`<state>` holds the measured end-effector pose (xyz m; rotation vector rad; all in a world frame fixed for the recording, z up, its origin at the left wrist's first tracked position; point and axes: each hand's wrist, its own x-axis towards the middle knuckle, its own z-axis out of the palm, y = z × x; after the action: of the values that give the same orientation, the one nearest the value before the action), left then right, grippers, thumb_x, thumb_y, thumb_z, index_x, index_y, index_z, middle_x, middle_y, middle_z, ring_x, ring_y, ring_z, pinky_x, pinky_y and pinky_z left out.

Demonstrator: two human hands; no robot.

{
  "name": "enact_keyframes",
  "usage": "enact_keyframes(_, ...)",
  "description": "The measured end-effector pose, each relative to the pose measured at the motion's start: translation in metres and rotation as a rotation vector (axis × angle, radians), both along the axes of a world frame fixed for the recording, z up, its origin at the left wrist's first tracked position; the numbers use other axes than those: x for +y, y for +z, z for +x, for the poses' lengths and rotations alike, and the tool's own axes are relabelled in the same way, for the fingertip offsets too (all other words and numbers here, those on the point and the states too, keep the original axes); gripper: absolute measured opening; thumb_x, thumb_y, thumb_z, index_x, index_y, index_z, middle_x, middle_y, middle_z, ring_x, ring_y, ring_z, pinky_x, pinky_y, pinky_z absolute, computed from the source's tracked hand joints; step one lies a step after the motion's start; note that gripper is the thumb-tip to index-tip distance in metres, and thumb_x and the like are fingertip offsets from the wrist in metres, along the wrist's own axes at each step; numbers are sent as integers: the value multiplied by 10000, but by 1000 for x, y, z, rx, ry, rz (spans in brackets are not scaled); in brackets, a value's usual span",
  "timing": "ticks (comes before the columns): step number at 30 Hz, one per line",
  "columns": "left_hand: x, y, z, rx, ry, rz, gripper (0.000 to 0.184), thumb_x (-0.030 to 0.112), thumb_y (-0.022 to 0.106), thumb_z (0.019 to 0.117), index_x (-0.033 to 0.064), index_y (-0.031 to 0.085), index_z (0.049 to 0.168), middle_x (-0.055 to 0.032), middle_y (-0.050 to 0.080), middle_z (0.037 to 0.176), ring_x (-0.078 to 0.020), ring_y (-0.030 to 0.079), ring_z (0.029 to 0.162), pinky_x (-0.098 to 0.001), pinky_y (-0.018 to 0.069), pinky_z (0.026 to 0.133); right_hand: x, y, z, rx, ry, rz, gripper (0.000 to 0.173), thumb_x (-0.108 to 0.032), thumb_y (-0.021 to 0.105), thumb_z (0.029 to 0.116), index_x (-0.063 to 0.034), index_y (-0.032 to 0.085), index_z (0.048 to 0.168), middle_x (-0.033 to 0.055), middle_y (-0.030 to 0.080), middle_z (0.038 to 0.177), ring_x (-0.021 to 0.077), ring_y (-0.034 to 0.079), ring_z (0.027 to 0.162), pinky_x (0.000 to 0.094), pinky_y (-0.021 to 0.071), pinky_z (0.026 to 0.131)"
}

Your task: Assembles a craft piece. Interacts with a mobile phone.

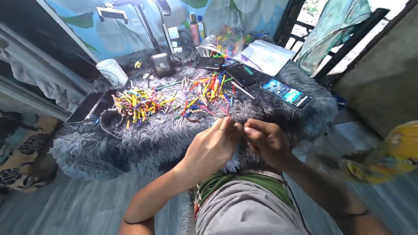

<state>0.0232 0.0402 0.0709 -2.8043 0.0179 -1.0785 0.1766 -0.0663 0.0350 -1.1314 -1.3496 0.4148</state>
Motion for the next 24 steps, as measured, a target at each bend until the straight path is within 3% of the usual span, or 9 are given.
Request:
enact_keyframes(3, 5, -10, 2, -57, -130, -50, 178, 11, 540, 980, -20, 713, 1006, -138, 638, 873, -198, 622, 717, -252, 495, 589, -8, 7, 1, 575, 389, -239, 374, -212, 410, 1053, -232, 528, 698, -172, 404, 554, -101, 346, 448, 81, 269, 402)
enact_keyframes(7, 5, -5, -7, 119, -420, -783, 274, 106, 485, 1065, -35, 701, 973, -33, 621, 866, 18, 568, 788, -112, 471, 716, -9, 6, 17, 173, 383, -24, 216, -401, 522, 1063, -219, 584, 965, -165, 541, 758, -122, 471, 616, 59, 396, 530)
enact_keyframes(9, 4, -2, -9, 213, -592, -1106, 265, 114, 481, 1079, -27, 672, 963, 48, 606, 856, 98, 509, 770, -76, 425, 690, -9, 9, 24, 7, 371, 84, 260, -429, 592, 1021, -196, 632, 1127, -131, 631, 942, -84, 596, 789, 90, 514, 650)
enact_keyframes(11, 3, -3, -9, 308, -753, -1348, 245, 169, 471, 1092, 61, 643, 955, 135, 583, 838, 138, 475, 737, -62, 387, 639, -8, 9, 26, -56, 407, 183, 211, -299, 651, 1010, -144, 711, 1139, -75, 660, 1035, -47, 639, 888, 110, 555, 725)
enact_keyframes(14, -3, -3, -7, 404, -901, -1537, 236, 230, 466, 1098, 125, 625, 959, 174, 559, 810, 150, 414, 669, -61, 312, 555, -8, 9, 17, -45, 341, 320, 110, -173, 675, 993, -90, 742, 1017, -61, 673, 951, -57, 630, 842, 95, 542, 712)
enact_keyframes(16, -11, -5, -7, 259, -806, -1322, 254, 196, 445, 1106, 61, 606, 963, 117, 542, 804, 129, 421, 671, -58, 332, 572, -12, 10, 9, -56, 200, 360, 96, -178, 658, 1006, -97, 690, 967, -82, 638, 910, -79, 600, 813, 79, 520, 710)
enact_keyframes(20, -19, -31, -2, -274, -254, -227, 148, 31, 528, 1032, -48, 653, 1034, -143, 651, 836, -157, 620, 714, -206, 512, 673, -21, 2, -13, -153, -136, 371, 147, -198, 610, 1038, -73, 602, 962, -25, 555, 876, -71, 517, 704, 62, 456, 620)
enact_keyframes(22, -18, -40, -2, -353, -164, -73, 138, 43, 534, 1025, -48, 635, 1043, -144, 646, 808, -199, 609, 676, -252, 499, 628, -22, -2, -20, -146, -173, 349, 153, -192, 595, 1046, -58, 593, 971, -11, 546, 878, -72, 502, 708, 55, 441, 624)
enact_keyframes(24, -24, -46, -2, -353, -203, -273, 178, 77, 510, 1049, -33, 646, 1016, -122, 616, 802, -139, 598, 696, -187, 495, 660, -23, -3, -22, -49, -83, 271, 156, -201, 582, 1049, -71, 595, 963, -40, 557, 881, -91, 507, 708, 58, 450, 620)
